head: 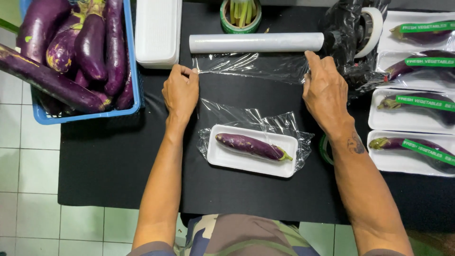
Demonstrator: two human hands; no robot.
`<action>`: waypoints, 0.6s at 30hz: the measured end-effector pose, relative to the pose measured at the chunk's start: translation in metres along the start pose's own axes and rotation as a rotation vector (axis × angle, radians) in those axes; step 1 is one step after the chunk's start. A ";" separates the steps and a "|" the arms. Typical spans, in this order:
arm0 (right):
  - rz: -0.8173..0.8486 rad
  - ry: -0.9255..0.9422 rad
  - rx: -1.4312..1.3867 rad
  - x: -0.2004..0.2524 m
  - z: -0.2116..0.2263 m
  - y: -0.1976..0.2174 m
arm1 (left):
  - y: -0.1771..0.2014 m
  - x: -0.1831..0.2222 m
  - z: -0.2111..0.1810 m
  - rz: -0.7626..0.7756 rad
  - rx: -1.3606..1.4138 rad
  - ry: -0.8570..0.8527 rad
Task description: The person places an eggplant onto a foam tray, covers it with plastic wrap from a roll, and cuts the wrap using scissors.
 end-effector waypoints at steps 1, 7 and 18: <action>0.006 -0.009 0.003 0.007 -0.009 0.004 | 0.009 0.006 0.000 0.011 -0.001 0.001; 0.379 -0.132 -0.301 0.048 -0.020 0.024 | 0.016 0.052 -0.008 0.418 0.226 0.110; 0.631 -0.081 -0.511 0.039 0.000 -0.026 | -0.003 0.058 0.002 0.539 0.247 0.094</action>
Point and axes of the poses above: each hand's wrist, its own x-axis away from the middle knuckle, its own y-axis out of the back of the hand, z = x × y, the point moved 8 cm from there along -x, towards the middle knuckle, and after that the axes turned 14 degrees about x, right-handed, at the moved point
